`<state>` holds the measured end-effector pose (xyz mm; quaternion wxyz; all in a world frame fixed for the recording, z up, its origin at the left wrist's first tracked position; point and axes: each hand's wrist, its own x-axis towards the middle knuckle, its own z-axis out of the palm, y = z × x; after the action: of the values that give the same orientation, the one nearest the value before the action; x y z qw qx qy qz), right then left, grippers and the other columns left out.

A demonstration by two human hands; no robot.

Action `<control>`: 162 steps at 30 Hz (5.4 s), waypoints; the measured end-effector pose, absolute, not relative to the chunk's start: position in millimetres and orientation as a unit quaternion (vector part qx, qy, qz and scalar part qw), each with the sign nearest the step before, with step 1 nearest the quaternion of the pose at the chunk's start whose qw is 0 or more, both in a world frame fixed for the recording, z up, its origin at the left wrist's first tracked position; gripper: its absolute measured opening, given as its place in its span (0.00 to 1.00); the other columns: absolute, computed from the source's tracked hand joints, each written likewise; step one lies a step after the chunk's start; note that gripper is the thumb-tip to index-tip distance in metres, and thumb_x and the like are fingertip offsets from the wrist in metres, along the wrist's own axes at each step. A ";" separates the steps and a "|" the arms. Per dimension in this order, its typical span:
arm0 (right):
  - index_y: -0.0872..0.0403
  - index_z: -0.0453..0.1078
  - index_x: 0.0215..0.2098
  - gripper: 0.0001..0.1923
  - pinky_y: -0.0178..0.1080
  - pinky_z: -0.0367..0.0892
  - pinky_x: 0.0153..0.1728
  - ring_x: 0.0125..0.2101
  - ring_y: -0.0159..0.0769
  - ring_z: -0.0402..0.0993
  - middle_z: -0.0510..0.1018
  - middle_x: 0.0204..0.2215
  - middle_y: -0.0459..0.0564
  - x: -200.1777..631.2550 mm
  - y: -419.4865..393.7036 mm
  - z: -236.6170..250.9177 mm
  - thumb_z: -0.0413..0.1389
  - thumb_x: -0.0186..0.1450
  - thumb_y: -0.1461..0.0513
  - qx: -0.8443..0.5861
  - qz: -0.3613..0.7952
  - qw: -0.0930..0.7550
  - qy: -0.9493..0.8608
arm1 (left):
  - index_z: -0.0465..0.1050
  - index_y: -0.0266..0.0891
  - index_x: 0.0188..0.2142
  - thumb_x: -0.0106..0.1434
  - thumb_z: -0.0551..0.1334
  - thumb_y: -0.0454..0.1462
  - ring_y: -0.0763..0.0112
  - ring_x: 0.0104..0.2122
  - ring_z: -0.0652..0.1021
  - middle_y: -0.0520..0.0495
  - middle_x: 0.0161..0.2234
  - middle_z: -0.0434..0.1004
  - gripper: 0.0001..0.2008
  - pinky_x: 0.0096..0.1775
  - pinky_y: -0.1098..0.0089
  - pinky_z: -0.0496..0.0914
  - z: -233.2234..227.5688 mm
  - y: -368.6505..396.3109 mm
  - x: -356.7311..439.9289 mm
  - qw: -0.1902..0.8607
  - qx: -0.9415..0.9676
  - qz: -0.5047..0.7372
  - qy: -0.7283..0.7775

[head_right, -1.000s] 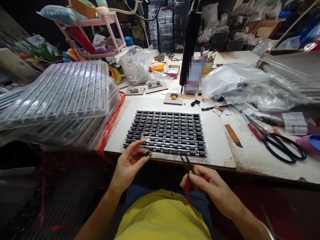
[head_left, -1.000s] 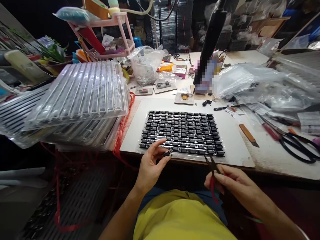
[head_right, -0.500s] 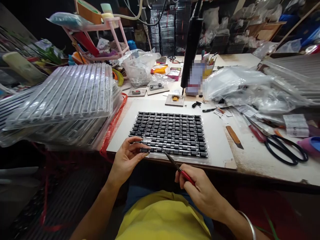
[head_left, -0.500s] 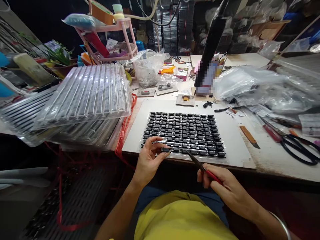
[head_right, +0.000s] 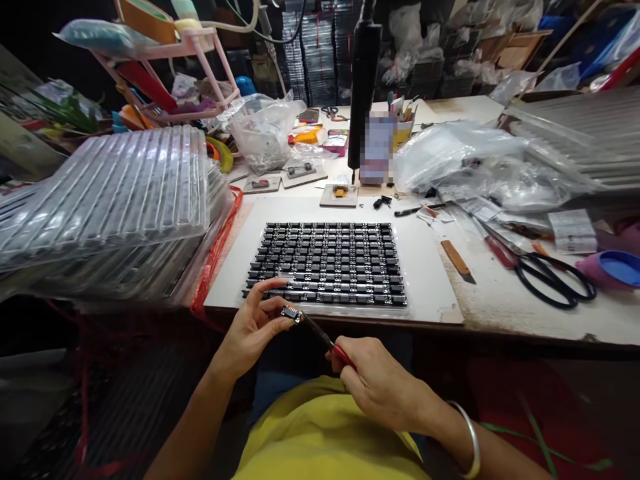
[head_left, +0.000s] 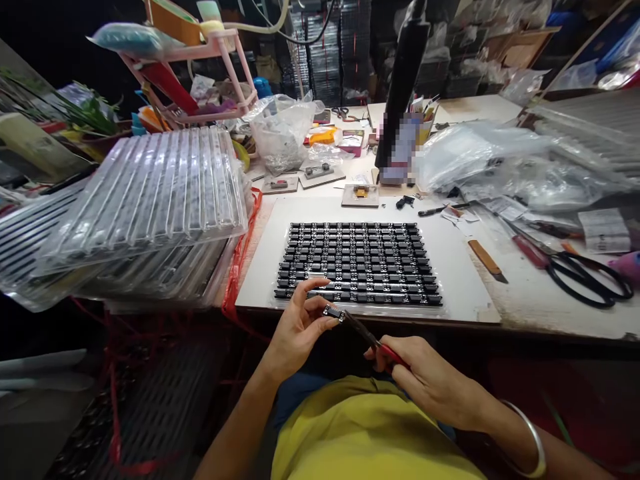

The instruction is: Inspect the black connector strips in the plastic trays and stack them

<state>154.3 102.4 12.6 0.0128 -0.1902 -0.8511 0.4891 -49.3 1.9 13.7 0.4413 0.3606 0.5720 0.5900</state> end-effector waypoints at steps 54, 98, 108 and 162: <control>0.52 0.53 0.25 0.08 0.34 0.54 0.28 0.26 0.30 0.59 0.66 0.24 0.44 151.7 92.7 19.4 0.41 0.61 0.69 -0.192 0.484 -0.116 -0.846 | 0.66 0.42 0.47 0.58 0.66 0.38 0.72 0.35 0.79 0.50 0.36 0.80 0.18 0.38 0.72 0.71 0.1 2.6 -63.4 0.407 0.250 0.675 0.563; 0.57 0.61 0.23 0.04 0.25 0.56 0.11 0.19 0.34 0.75 0.77 0.23 0.54 115.3 85.5 5.4 0.49 0.49 0.70 -0.139 0.944 0.006 -0.298 | 0.78 0.39 0.38 0.54 0.69 0.36 0.82 0.24 0.72 0.47 0.36 0.81 0.11 0.30 0.79 0.68 11.8 7.0 -54.2 0.422 0.179 0.734 0.502; 0.55 0.57 0.23 0.03 0.26 0.48 0.11 0.13 0.26 0.66 0.72 0.18 0.47 123.7 86.9 7.6 0.49 0.51 0.67 -0.157 0.921 0.018 -0.356 | 0.78 0.38 0.39 0.53 0.69 0.36 0.80 0.25 0.72 0.45 0.36 0.80 0.12 0.30 0.77 0.68 9.6 7.9 -56.3 0.419 0.171 0.736 0.504; 0.54 0.57 0.25 0.04 0.25 0.49 0.11 0.14 0.24 0.65 0.71 0.19 0.46 134.3 87.4 8.0 0.49 0.56 0.65 -0.209 0.874 0.040 -0.438 | 0.77 0.36 0.40 0.56 0.68 0.40 0.80 0.23 0.71 0.42 0.36 0.81 0.13 0.28 0.76 0.66 3.0 12.5 -50.7 0.422 0.170 0.722 0.521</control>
<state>134.3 87.4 8.0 0.0398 -0.2088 -0.4377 0.8736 -50.7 12.5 3.0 0.4218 0.1704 0.5207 0.7224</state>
